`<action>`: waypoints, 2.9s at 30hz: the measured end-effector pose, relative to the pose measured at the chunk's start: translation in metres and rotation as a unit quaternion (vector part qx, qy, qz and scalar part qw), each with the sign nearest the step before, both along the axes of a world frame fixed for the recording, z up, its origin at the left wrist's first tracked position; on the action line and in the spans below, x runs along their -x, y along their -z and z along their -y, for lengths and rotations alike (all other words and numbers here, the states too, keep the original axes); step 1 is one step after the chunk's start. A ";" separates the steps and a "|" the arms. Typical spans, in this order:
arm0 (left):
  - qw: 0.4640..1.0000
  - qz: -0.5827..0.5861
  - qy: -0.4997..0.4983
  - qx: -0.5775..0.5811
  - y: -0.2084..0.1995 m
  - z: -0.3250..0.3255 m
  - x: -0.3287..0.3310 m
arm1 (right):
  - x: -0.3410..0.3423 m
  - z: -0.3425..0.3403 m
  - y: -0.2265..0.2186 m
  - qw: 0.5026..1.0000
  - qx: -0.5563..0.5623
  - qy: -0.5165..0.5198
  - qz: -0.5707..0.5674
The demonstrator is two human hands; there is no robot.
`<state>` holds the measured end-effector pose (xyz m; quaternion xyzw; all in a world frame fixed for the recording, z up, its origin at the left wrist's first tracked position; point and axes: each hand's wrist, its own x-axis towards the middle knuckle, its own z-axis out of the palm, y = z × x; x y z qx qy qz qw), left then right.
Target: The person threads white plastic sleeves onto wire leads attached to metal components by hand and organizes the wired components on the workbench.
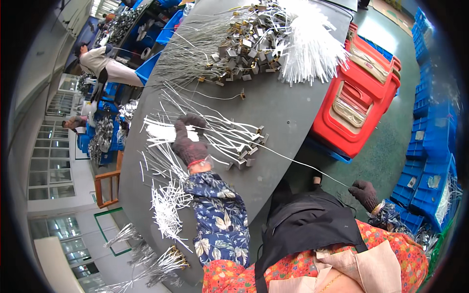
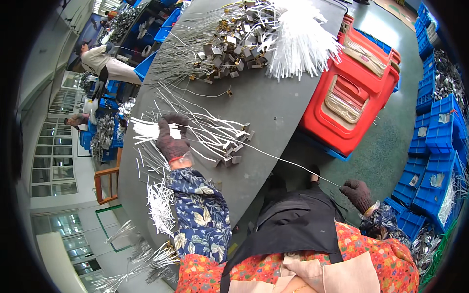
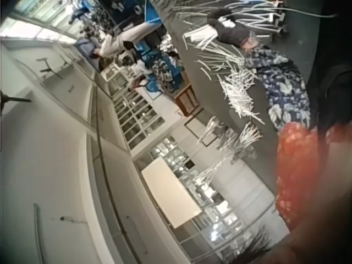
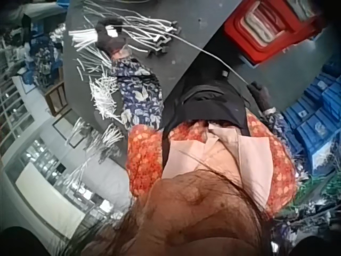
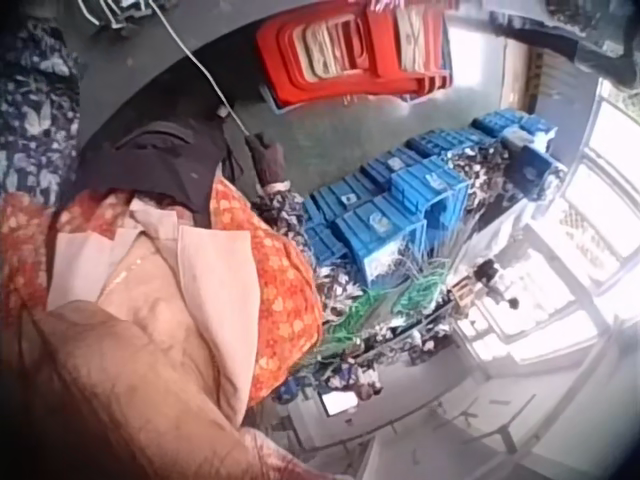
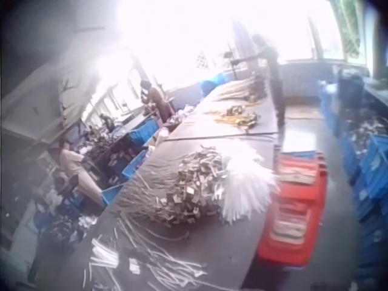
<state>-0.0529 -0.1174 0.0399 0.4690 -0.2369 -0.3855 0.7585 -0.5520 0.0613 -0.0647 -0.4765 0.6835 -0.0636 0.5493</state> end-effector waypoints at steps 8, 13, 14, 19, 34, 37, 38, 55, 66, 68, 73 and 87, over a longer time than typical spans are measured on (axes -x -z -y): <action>0.994 -0.027 -0.089 -0.050 -0.038 -0.003 -0.007 | -0.008 0.010 0.003 0.995 0.091 -0.028 0.023; 0.997 0.013 -0.048 -0.066 -0.014 -0.018 -0.029 | -0.006 0.011 0.012 0.994 0.104 -0.029 0.031; 0.999 0.008 -0.024 -0.019 -0.008 -0.021 -0.038 | -0.005 0.010 0.013 0.995 0.096 -0.013 0.016; 0.997 0.076 0.031 -0.012 -0.006 -0.035 -0.033 | -0.016 0.014 0.013 0.989 0.125 -0.064 0.047; 0.977 0.026 -0.022 -0.208 0.021 -0.054 0.025 | -0.186 0.140 -0.040 0.962 0.136 -0.099 0.215; 0.926 0.324 0.028 -0.194 0.039 -0.054 0.045 | -0.261 0.177 -0.052 0.920 0.165 -0.195 0.298; 0.909 0.347 0.084 -0.217 0.044 -0.053 0.044 | -0.276 0.186 -0.054 0.917 0.169 -0.256 0.256; 0.955 -0.245 0.132 -0.100 0.044 -0.025 0.023 | -0.289 0.257 -0.014 0.950 0.229 -0.101 0.186; 0.930 -0.329 0.116 -0.115 0.069 -0.006 0.124 | -0.208 0.134 -0.067 0.902 -0.038 0.075 0.424; 0.909 -0.253 0.139 -0.300 0.069 -0.011 0.137 | -0.174 0.129 -0.053 0.879 -0.088 0.122 0.453; 0.963 -0.241 0.038 -0.112 0.048 -0.006 0.091 | -0.043 0.063 -0.018 0.991 0.070 -0.085 0.074; 0.995 -0.017 -0.093 -0.024 -0.046 0.012 -0.001 | 0.007 -0.003 0.020 0.990 0.128 -0.062 0.018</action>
